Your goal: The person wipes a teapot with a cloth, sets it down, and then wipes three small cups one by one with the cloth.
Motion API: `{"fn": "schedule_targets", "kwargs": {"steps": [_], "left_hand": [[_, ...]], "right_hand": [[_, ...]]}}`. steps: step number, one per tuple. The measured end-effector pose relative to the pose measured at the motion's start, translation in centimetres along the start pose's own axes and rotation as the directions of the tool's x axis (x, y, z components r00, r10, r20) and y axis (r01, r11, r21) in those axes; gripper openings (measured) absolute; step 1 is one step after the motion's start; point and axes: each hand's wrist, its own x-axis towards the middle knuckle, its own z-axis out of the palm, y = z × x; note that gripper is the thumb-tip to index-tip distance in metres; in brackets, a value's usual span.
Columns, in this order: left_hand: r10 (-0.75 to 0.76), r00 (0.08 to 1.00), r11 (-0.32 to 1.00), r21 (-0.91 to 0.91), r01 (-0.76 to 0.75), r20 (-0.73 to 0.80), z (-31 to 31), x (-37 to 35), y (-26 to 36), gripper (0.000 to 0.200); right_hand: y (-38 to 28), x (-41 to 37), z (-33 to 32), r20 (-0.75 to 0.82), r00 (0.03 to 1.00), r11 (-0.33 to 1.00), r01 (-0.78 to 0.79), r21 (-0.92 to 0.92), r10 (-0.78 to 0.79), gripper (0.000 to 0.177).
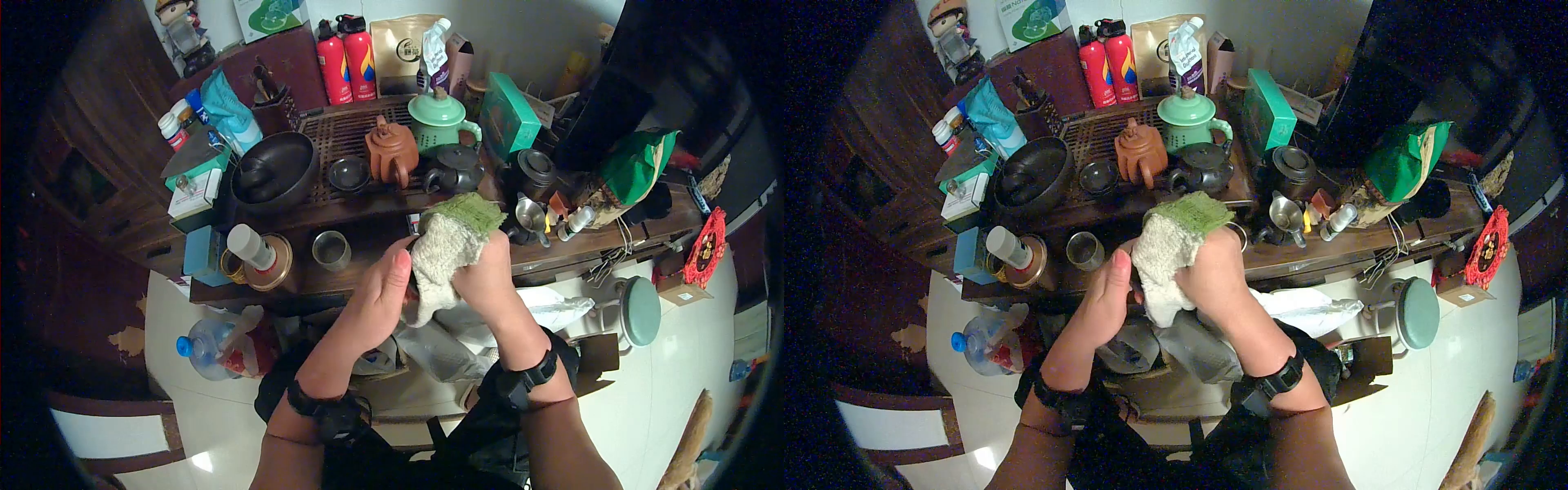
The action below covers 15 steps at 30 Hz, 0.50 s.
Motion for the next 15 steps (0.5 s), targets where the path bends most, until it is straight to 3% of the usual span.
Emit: {"fn": "schedule_targets", "kwargs": {"steps": [4,5,6,8,9,11,13,15], "left_hand": [[-0.036,0.998,0.998,0.055,0.04,-0.058,-0.5,0.1,0.2,0.049],[-0.061,0.995,0.995,0.076,0.067,-0.084,-0.6,0.0,0.4,0.049],[-0.081,0.992,0.996,0.026,0.084,-0.091,-0.7,0.1,0.2,0.049],[-0.06,0.995,0.956,-0.291,0.035,-0.078,-0.9,0.5,-1.1,0.051],[-0.048,0.996,0.898,-0.44,0.009,-0.077,-1.1,0.6,-1.5,0.051],[0.032,0.995,0.889,-0.452,-0.071,-0.094,-1.6,0.7,-1.5,0.057],[0.063,0.991,0.857,-0.502,-0.114,-0.117,-1.9,0.8,-1.3,0.061],[0.087,0.989,0.865,-0.484,-0.135,-0.119,-1.9,0.7,-1.1,0.061]], "right_hand": [[-0.1,-0.4,0.7,-0.072,0.995,0.998,0.064,-0.015,-0.065,0.03],[0.2,-0.4,1.0,-0.124,0.992,0.998,0.013,0.061,-0.005,0.026],[0.7,-0.4,1.3,-0.171,0.984,0.99,-0.034,0.14,0.058,0.023],[0.4,-0.1,1.3,-0.217,0.936,0.913,-0.185,0.363,0.276,0.015],[1.7,0.0,1.8,-0.137,0.909,0.785,-0.254,0.565,0.393,0.017],[1.5,0.6,1.4,0.101,0.83,0.3,-0.308,0.903,0.548,0.019],[1.5,0.6,1.0,0.193,0.828,0.123,-0.299,0.946,0.527,0.026],[0.5,0.6,0.8,0.228,0.79,0.009,-0.283,0.959,0.569,0.02]]}}
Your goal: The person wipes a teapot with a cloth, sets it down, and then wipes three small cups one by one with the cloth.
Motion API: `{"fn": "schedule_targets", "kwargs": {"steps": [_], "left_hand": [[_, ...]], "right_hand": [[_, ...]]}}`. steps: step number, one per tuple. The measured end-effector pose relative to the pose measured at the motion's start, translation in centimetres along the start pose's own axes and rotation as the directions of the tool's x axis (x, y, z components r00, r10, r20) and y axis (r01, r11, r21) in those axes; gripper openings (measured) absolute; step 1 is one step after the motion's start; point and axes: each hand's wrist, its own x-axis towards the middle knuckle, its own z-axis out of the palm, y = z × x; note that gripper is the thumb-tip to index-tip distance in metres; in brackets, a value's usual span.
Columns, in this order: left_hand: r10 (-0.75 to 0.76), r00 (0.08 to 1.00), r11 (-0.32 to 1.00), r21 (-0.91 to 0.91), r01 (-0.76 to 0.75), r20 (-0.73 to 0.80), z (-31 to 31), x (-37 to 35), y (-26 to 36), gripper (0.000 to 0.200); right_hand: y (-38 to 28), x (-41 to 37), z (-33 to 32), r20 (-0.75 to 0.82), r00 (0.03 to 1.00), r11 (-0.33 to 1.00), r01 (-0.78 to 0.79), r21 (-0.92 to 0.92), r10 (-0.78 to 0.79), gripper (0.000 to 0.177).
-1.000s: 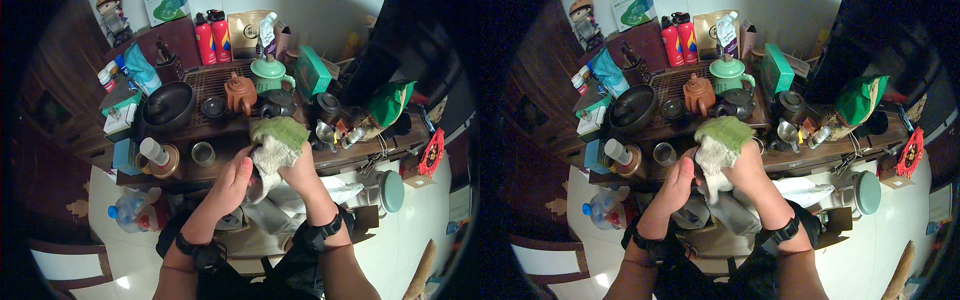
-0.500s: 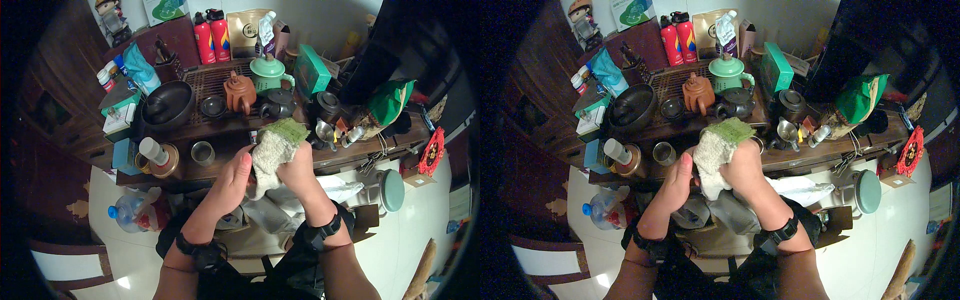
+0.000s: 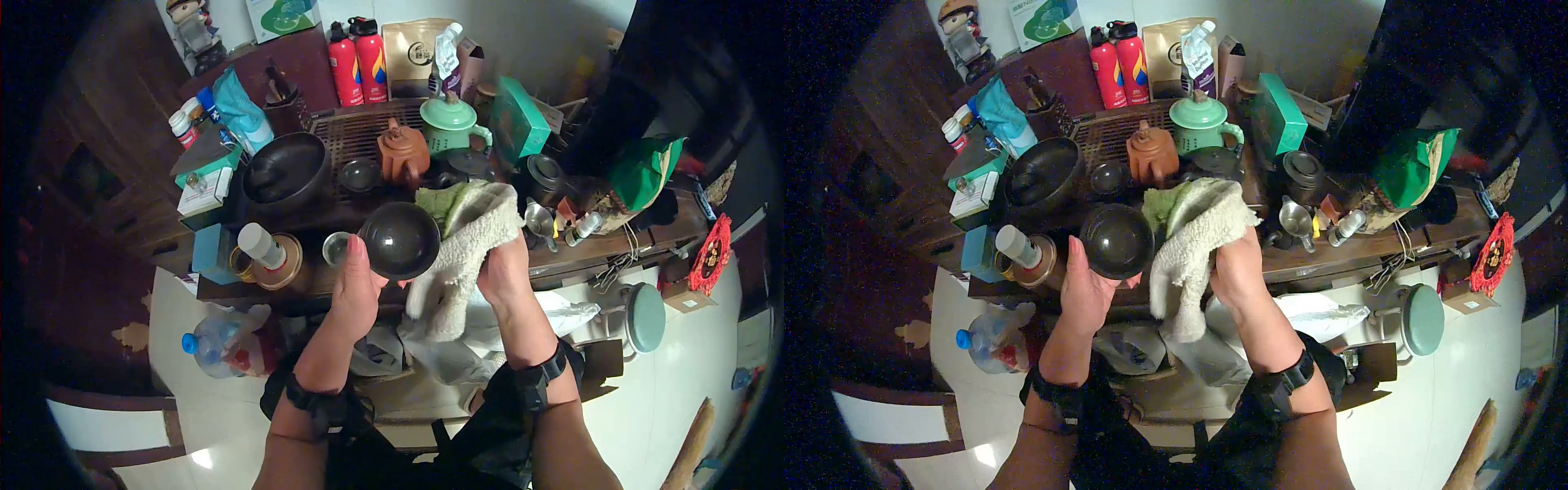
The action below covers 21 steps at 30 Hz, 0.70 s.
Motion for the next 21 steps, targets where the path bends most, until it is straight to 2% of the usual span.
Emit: {"fn": "schedule_targets", "kwargs": {"steps": [3,4,6,7,8,10,11,12,14,15,17,20,21], "left_hand": [[0.026,0.999,0.997,0.075,-0.023,-0.03,0.1,-0.2,-0.2,0.062],[0.034,0.998,0.994,0.11,-0.028,-0.046,0.1,-0.2,-0.3,0.062],[0.185,0.983,0.941,0.285,-0.183,0.02,0.1,-0.1,-0.2,0.056],[0.254,0.965,0.894,0.366,-0.259,0.064,0.2,-0.1,-0.1,0.054],[0.302,0.947,0.824,0.469,-0.317,0.109,0.3,0.0,0.1,0.052],[0.377,0.901,0.64,0.642,-0.421,0.215,0.8,0.1,0.4,0.051],[0.41,0.882,0.621,0.637,-0.457,0.234,1.1,0.1,-0.3,0.05],[0.402,0.889,0.623,0.645,-0.442,0.22,1.6,-0.2,-0.9,0.052],[0.365,0.914,0.726,0.56,-0.398,0.176,2.4,-0.7,-1.3,0.053],[0.344,0.919,0.729,0.562,-0.39,0.191,2.2,-0.7,-1.3,0.053],[0.305,0.927,0.734,0.567,-0.374,0.217,1.6,-0.7,-1.2,0.054],[0.24,0.948,0.728,0.608,-0.318,0.209,1.8,-0.6,-0.5,0.051],[0.219,0.953,0.657,0.69,-0.304,0.211,1.8,-0.5,0.1,0.05]], "right_hand": [[0.4,-0.6,-0.7,0.004,0.987,0.985,-0.162,0.066,0.163,0.026],[0.7,-0.6,-0.9,0.062,0.984,0.983,-0.173,0.06,0.169,0.029],[0.7,-0.6,-0.5,0.177,0.968,0.981,-0.19,0.049,0.179,0.036],[0.5,-0.8,-0.2,0.203,0.961,0.982,-0.186,-0.034,0.189,0.045],[0.5,-1.0,0.2,0.233,0.964,0.978,-0.083,-0.193,0.128,0.047],[0.7,-1.6,0.7,0.316,0.949,0.867,0.139,-0.478,0.022,0.051],[1.3,-2.0,0.8,0.217,0.974,0.889,0.039,-0.455,0.069,0.053],[1.5,-2.1,1.6,0.301,0.951,0.814,0.23,-0.534,-0.071,0.053],[1.9,-1.4,0.5,0.335,0.939,0.745,0.275,-0.607,-0.073,0.054],[1.6,-1.4,0.3,0.375,0.913,0.587,0.395,-0.707,-0.163,0.053],[0.7,-1.6,0.5,0.492,0.819,0.185,0.554,-0.812,-0.295,0.053],[0.4,-0.9,0.2,0.521,0.789,0.043,0.563,-0.825,-0.326,0.046],[0.2,-0.6,0.2,0.533,0.769,0.02,0.576,-0.817,-0.353,0.043]]}}
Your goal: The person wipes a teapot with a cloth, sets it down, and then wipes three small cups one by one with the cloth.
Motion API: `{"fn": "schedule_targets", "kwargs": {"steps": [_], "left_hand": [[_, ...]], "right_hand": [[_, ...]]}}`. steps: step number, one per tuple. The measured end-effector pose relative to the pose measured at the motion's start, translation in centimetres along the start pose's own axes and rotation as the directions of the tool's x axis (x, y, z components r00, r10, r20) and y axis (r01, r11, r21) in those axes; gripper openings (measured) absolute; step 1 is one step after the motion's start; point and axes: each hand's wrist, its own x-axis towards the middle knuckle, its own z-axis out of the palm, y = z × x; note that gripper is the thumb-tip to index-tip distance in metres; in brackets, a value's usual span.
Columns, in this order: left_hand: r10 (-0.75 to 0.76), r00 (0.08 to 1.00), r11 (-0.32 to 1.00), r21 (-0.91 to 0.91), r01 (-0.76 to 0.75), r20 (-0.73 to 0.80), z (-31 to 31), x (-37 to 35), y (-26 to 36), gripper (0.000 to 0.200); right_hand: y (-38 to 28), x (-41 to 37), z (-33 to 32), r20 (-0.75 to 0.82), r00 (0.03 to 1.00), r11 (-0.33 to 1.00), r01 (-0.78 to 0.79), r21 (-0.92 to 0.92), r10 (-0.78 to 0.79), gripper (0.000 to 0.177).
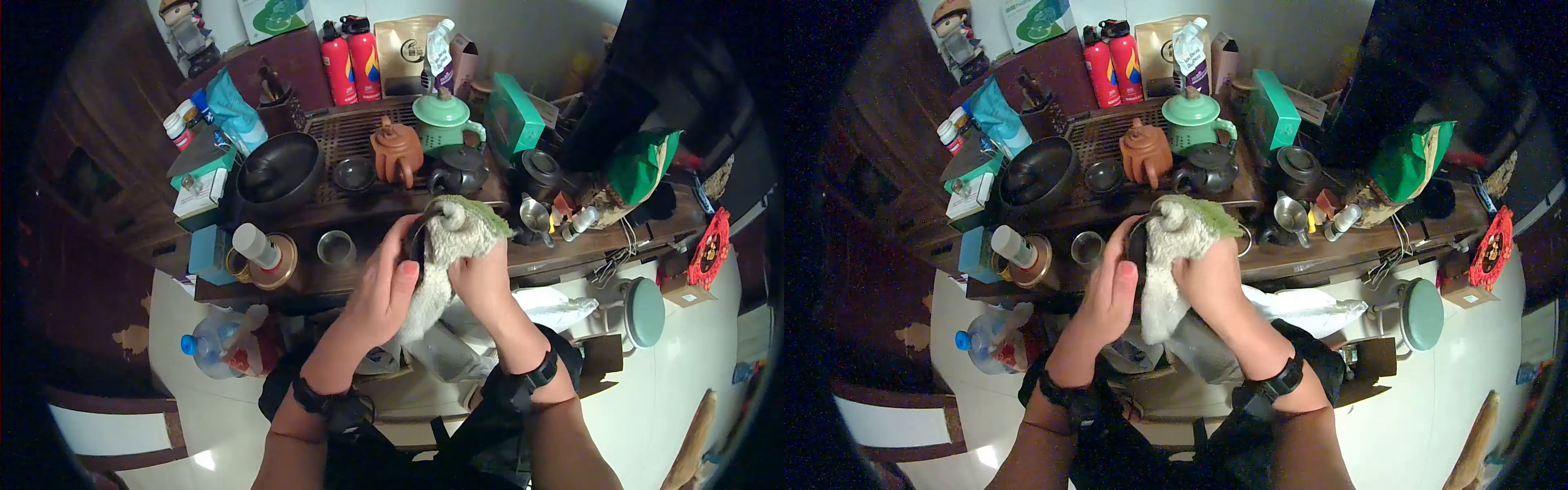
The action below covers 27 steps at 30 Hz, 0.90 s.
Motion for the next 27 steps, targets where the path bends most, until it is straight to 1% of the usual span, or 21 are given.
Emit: {"fn": "schedule_targets", "kwargs": {"steps": [2,3,4,5,7,8,11,12,13,15,16,17,18,19,20,21,22,23,25,26,27], "left_hand": [[-0.03,0.999,0.976,0.217,0.024,0.025,-1.0,0.6,0.9,0.051],[0.076,0.991,0.965,0.258,-0.045,-0.11,-0.9,0.8,1.4,0.052],[0.191,0.979,0.885,0.444,-0.14,-0.071,-1.4,1.1,1.6,0.048],[0.294,0.956,0.761,0.607,-0.227,-0.01,-1.8,1.2,1.8,0.044],[0.321,0.942,0.644,0.707,-0.292,0.097,-2.1,1.1,2.1,0.03],[0.379,0.924,0.651,0.694,-0.308,0.054,-1.6,1.2,1.8,0.023],[0.44,0.896,0.636,0.685,-0.355,0.055,-2.0,1.1,1.5,0.018],[0.435,0.9,0.672,0.66,-0.335,0.014,-2.0,1.1,1.9,0.018],[0.417,0.909,0.724,0.607,-0.329,-0.005,-2.0,1.1,2.0,0.018],[0.377,0.925,0.814,0.492,-0.308,-0.044,-2.0,1.2,2.3,0.019],[0.382,0.922,0.831,0.458,-0.316,-0.057,-2.3,1.2,1.9,0.019],[0.386,0.92,0.847,0.422,-0.324,-0.069,-2.7,1.3,1.2,0.02],[0.39,0.917,0.861,0.385,-0.332,-0.08,-2.8,1.2,0.5,0.02],[0.324,0.932,0.938,0.182,-0.294,-0.161,-2.5,1.1,-0.3,0.02],[0.242,0.944,0.966,-0.031,-0.255,-0.224,-2.1,0.8,-1.2,0.019],[0.149,0.952,0.945,-0.245,-0.217,-0.268,-1.7,0.6,-1.7,0.019],[-0.055,0.949,0.894,-0.438,-0.092,-0.311,-1.0,0.1,-1.6,0.021],[-0.136,0.949,0.84,-0.541,-0.041,-0.283,-0.8,0.1,-1.2,0.021],[-0.286,0.937,0.688,-0.724,0.055,-0.201,-0.7,0.2,-0.3,0.022],[-0.302,0.931,0.683,-0.727,0.062,-0.204,-0.6,0.2,-0.2,0.02],[-0.317,0.926,0.679,-0.731,0.07,-0.206,-0.6,0.2,-0.1,0.019]], "right_hand": [[0.6,0.1,-0.2,-0.001,1.0,0.994,-0.01,-0.105,0.01,0.032],[0.8,0.2,-0.4,-0.001,1.0,0.988,-0.014,-0.157,0.014,0.027],[0.9,0.2,-0.7,0.017,0.998,0.988,-0.056,-0.144,0.059,0.027],[0.8,0.3,-1.1,0.057,0.994,0.988,-0.083,-0.129,0.091,0.028],[0.6,0.5,-1.5,0.141,0.978,0.985,-0.139,-0.102,0.153,0.03],[0.5,0.5,-1.7,0.178,0.97,0.982,-0.145,-0.123,0.165,0.03],[1.4,0.2,-0.9,0.178,0.984,0.993,0.015,-0.119,0.006,0.022],[1.6,0.1,-0.8,0.181,0.982,0.998,-0.056,-0.004,0.056,0.024],[1.7,0.0,-0.8,0.189,0.976,0.986,-0.126,0.11,0.103,0.026],[2.2,0.0,-0.6,0.226,0.956,0.908,-0.257,0.33,0.188,0.03],[3.0,-0.3,-0.1,0.218,0.925,0.785,-0.378,0.491,0.309,0.031],[1.7,0.5,-1.1,0.334,0.824,0.492,-0.547,0.677,0.457,0.027],[1.7,0.6,-1.2,0.328,0.815,0.438,-0.544,0.716,0.478,0.026],[1.8,0.7,-1.4,0.321,0.805,0.382,-0.537,0.753,0.499,0.025],[2.2,0.6,-1.6,0.315,0.824,0.353,-0.503,0.789,0.471,0.024],[2.8,0.5,-1.8,0.306,0.843,0.321,-0.467,0.824,0.442,0.025],[3.1,0.4,-1.8,0.296,0.861,0.288,-0.432,0.855,0.412,0.029],[3.2,0.2,-1.6,0.301,0.852,0.265,-0.437,0.86,0.429,0.031],[3.0,-0.1,-1.3,0.311,0.831,0.221,-0.447,0.867,0.462,0.037],[2.1,0.0,-1.2,0.25,0.9,0.473,-0.405,0.783,0.356,0.048],[1.5,0.1,-1.0,0.256,0.935,0.563,-0.353,0.747,0.246,0.053]]}}
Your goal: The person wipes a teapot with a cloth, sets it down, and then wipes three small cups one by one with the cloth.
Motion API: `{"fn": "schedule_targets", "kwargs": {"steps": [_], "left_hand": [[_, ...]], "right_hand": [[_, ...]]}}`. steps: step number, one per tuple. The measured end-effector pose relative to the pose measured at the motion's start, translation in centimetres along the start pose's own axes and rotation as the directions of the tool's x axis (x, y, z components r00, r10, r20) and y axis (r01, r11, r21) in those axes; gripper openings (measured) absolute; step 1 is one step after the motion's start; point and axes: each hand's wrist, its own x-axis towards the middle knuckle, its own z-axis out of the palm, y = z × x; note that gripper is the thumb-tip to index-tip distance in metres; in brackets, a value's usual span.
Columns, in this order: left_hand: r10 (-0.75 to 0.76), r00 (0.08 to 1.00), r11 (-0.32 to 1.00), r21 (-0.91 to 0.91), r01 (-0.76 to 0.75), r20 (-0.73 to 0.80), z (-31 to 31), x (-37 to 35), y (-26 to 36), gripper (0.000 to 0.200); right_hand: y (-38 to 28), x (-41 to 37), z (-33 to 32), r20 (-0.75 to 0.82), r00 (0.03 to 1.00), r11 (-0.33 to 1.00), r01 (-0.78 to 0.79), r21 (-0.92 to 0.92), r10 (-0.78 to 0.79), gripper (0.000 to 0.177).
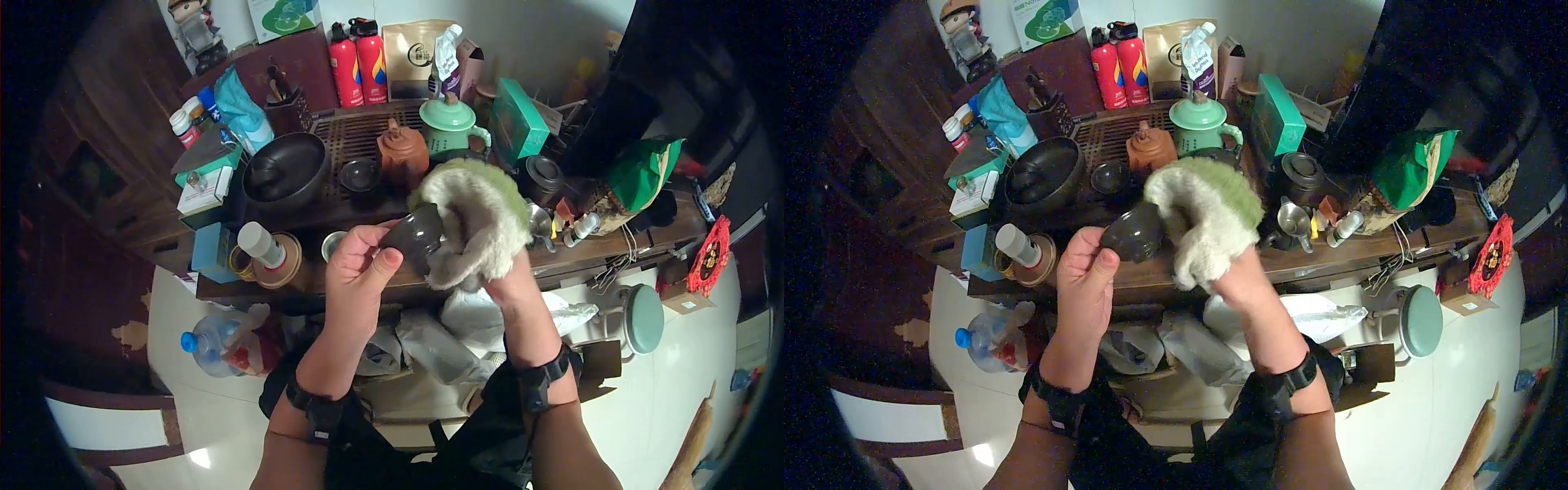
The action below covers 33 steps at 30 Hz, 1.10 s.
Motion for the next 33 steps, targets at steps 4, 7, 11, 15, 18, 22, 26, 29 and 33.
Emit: {"fn": "schedule_targets", "kwargs": {"steps": [4,7,11,15,18,22,26,29,33], "left_hand": [[0.187,0.98,0.871,0.45,-0.198,0.07,0.4,-0.4,-1.0,0.015],[0.306,0.934,0.749,0.559,-0.355,0.184,0.9,-0.9,-1.7,0.017],[0.173,0.965,0.825,0.507,-0.252,0.199,0.3,-1.2,-1.7,0.014],[-0.069,0.985,0.992,-0.093,0.085,0.159,0.2,-1.7,-1.4,0.018],[-0.054,0.974,0.926,-0.354,0.131,0.22,0.3,-1.9,-2.4,0.021],[0.003,0.992,0.966,-0.258,0.03,0.125,0.0,-1.1,-2.3,0.019],[0.186,0.976,0.98,0.056,-0.193,0.112,-0.3,-0.6,-2.5,0.016],[-0.018,0.996,0.996,-0.084,0.025,0.088,0.1,-1.1,-2.4,0.015],[-0.16,0.97,0.984,-0.049,0.172,0.184,0.1,-1.0,-1.4,0.016]], "right_hand": [[-0.4,-1.2,2.7,0.11,0.977,0.874,0.213,-0.438,-0.183,0.055],[-0.9,-2.2,3.8,-0.05,0.998,0.977,-0.034,-0.209,0.024,0.04],[1.1,-2.0,3.0,-0.045,0.946,0.703,0.207,-0.68,-0.322,0.033],[0.5,-1.7,1.4,-0.075,0.995,0.99,0.054,-0.127,-0.064,0.038],[0.0,-1.1,2.6,-0.177,0.928,0.868,-0.222,0.444,0.328,0.035],[0.1,-0.7,2.6,0.05,0.931,0.702,-0.306,0.643,0.36,0.037],[1.5,-2.0,3.8,-0.077,0.979,0.97,-0.173,0.172,0.188,0.041],[2.7,-1.6,2.5,-0.112,0.988,0.99,-0.112,-0.083,0.102,0.038],[0.6,-1.0,2.4,-0.163,0.963,0.946,-0.164,0.279,0.215,0.031]]}}
